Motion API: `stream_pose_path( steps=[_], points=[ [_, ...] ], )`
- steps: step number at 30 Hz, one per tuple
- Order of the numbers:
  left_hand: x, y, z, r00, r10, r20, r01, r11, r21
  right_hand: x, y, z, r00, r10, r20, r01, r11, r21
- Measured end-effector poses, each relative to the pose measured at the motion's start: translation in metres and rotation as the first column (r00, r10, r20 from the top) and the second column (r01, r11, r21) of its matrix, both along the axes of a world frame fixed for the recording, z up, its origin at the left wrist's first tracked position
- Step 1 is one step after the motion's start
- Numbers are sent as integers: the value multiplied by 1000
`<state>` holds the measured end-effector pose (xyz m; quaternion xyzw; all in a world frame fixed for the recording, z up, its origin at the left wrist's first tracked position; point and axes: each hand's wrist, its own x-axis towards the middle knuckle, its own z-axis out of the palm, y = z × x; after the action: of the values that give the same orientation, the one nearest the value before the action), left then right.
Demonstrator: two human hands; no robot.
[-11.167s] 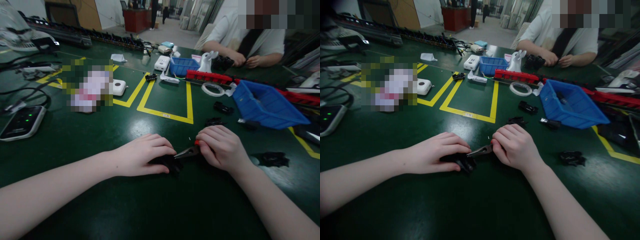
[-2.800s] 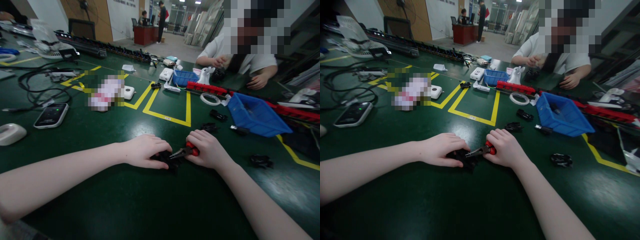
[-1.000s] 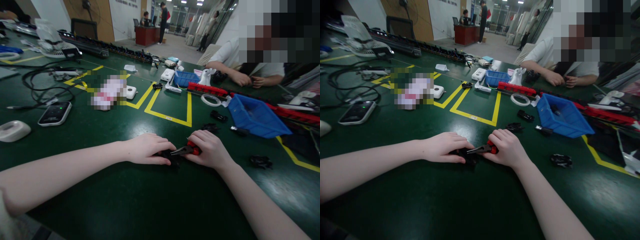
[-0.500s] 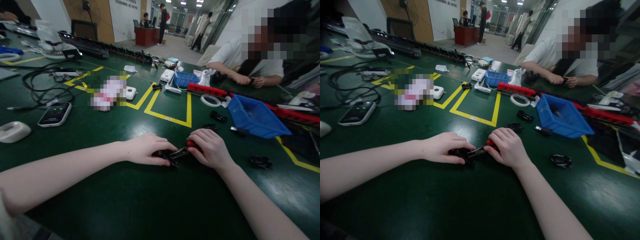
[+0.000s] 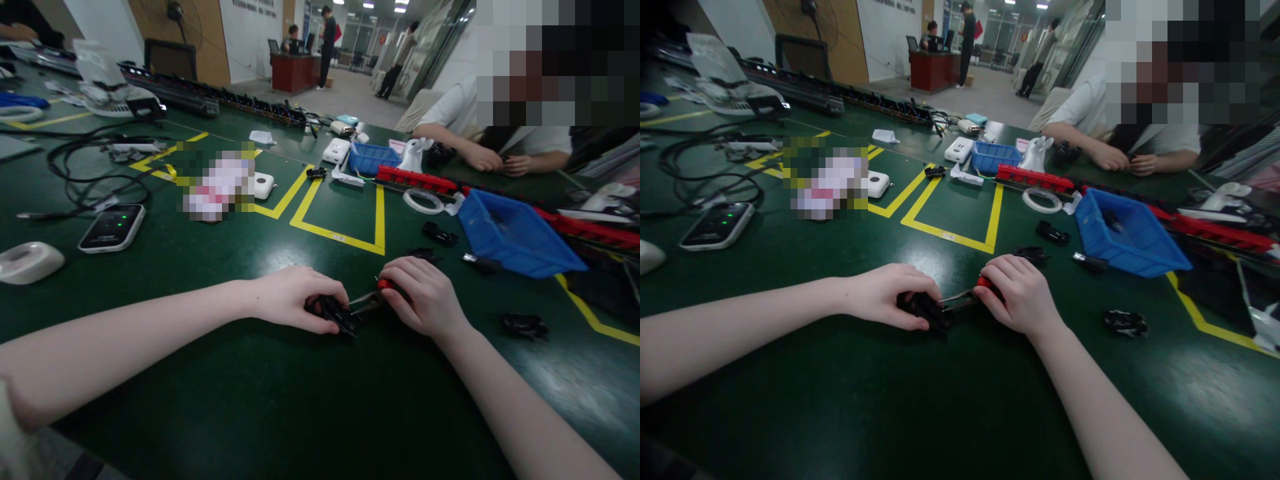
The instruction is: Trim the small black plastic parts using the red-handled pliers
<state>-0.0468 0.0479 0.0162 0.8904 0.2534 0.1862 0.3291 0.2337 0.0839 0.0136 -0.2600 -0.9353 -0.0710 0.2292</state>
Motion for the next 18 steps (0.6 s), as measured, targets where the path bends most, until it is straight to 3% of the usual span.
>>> stream_pose_path(
  steps=[18],
  points=[
    [1, -1, 0, 999, 26, -44, -24, 999, 44, -2, -1, -1, 999, 11, 50, -10, 1000, -18]
  ],
)
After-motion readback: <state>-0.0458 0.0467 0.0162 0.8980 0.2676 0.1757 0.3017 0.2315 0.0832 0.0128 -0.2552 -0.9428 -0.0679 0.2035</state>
